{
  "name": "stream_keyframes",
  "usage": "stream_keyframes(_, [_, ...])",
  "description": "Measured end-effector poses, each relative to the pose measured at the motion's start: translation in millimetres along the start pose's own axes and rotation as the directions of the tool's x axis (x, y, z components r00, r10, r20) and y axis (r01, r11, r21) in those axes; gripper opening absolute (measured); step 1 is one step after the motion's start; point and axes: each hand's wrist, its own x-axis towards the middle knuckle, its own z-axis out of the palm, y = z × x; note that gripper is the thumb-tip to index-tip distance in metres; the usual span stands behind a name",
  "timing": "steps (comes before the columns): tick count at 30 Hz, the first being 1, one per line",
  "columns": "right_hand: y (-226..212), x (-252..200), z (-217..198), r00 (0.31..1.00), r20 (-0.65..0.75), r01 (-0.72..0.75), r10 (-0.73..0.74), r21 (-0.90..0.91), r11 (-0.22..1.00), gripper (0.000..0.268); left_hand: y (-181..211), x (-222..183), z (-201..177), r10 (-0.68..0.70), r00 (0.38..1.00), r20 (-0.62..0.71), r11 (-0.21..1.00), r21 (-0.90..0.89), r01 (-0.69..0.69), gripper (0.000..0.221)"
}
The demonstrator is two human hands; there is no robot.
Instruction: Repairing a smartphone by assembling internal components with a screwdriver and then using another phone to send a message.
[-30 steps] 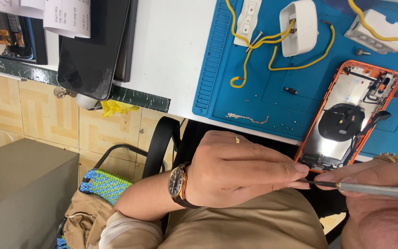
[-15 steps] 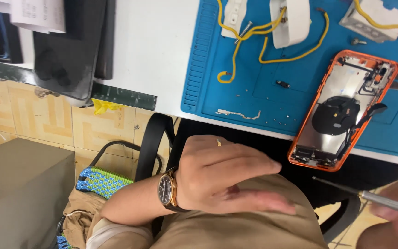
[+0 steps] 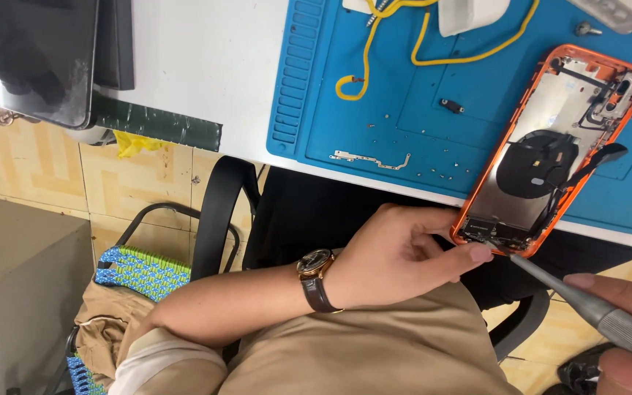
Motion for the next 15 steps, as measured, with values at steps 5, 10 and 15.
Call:
stream_keyframes(5, [-10.2,16.4,16.7,0.999,-0.032,0.014,-0.009,0.161,0.987,0.039,-4.9,5.2,1.8,0.045,0.999,0.018,0.994,-0.097,-0.043,0.029])
stream_keyframes(10, [-22.0,23.4,30.3,0.948,-0.119,0.286,-0.295,-0.09,0.954,0.034,-4.7,6.7,4.0,0.029,1.0,-0.008,0.996,-0.089,-0.03,0.027])
stream_keyframes(15, [-26.8,25.8,27.2,0.957,-0.081,0.268,-0.277,-0.106,0.958,0.038,-3.7,6.6,2.9,0.065,0.998,-0.022,0.997,-0.05,-0.066,0.029])
